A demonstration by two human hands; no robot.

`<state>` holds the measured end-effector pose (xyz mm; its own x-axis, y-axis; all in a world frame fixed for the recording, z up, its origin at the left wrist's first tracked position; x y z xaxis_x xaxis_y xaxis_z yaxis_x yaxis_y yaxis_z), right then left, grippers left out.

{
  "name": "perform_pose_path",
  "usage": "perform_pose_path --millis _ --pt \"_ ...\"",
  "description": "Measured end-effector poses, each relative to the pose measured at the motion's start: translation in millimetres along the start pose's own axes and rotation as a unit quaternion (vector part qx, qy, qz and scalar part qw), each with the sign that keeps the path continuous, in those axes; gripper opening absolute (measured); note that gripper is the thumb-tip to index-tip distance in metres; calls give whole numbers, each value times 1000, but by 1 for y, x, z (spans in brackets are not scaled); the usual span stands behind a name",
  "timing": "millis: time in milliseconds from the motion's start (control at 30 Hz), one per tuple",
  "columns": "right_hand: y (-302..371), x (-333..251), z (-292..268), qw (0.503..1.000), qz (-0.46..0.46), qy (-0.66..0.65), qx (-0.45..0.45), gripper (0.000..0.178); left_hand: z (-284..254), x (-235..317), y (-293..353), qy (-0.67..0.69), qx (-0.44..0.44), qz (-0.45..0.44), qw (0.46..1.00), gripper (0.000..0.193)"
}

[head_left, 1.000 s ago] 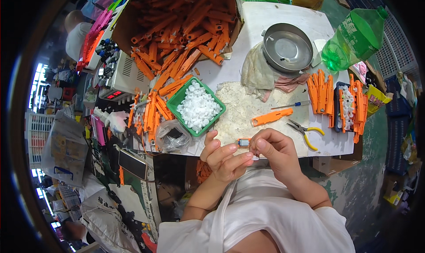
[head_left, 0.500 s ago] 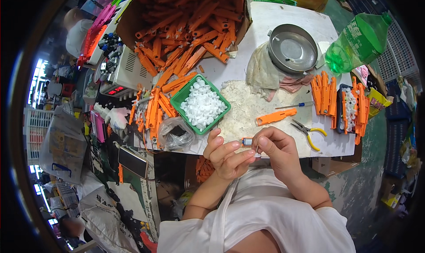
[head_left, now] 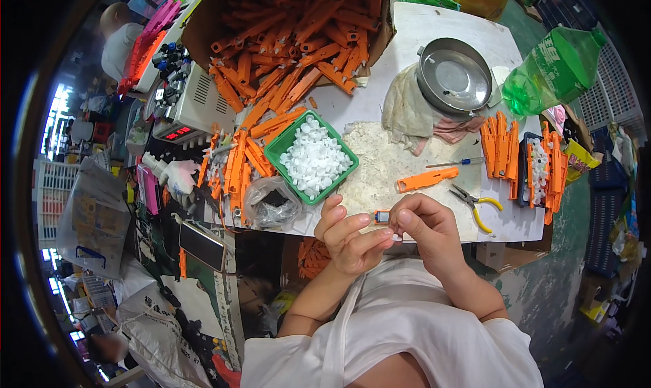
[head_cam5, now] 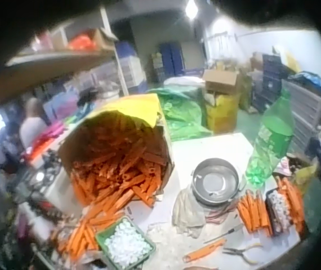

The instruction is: The person assembles small orange plastic components by inserting white cylindrical pieces into them. They use a screwdriver to adjust internal parts and pliers to trim excess material from the orange pieces. The person handles the items one at a time, placing the finished units on the table.

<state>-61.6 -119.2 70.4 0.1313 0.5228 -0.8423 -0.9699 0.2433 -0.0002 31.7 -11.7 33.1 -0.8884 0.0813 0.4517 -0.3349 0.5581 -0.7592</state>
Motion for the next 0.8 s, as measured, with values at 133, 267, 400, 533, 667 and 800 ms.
perform_pose_path --millis 133,267,400,533,667,800 --pt "0 2 2 1000 2 -3 7 17 1 -1 1 8 6 -5 1000 11" --pt "1 2 5 1000 21 -8 3 17 0 -1 1 4 12 -11 1000 11" --pt "2 2 6 999 21 39 -4 16 -2 -2 4 -1 11 -11 1000 11" --pt "-8 6 -2 992 -4 123 -17 16 -5 -6 7 -10 22 -7 1000 11" --pt "-62 6 -37 869 -49 491 36 15 -14 -11 12 -9 20 -15 1000 13" --pt "-126 21 -63 698 -141 702 -6 19 -17 -11 16 -20 21 -22 999 14"
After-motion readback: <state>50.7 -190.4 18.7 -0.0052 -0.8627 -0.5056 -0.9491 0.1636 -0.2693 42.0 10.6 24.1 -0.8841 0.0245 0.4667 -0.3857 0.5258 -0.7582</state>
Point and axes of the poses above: each hand's wrist, its own y-axis away from the middle knuckle, its own z-axis out of the palm, x = y × z, the point moved 1 cm from there along -y, towards the middle knuckle, and after that the axes turned 14 degrees about -x, right-handed, at the moved point
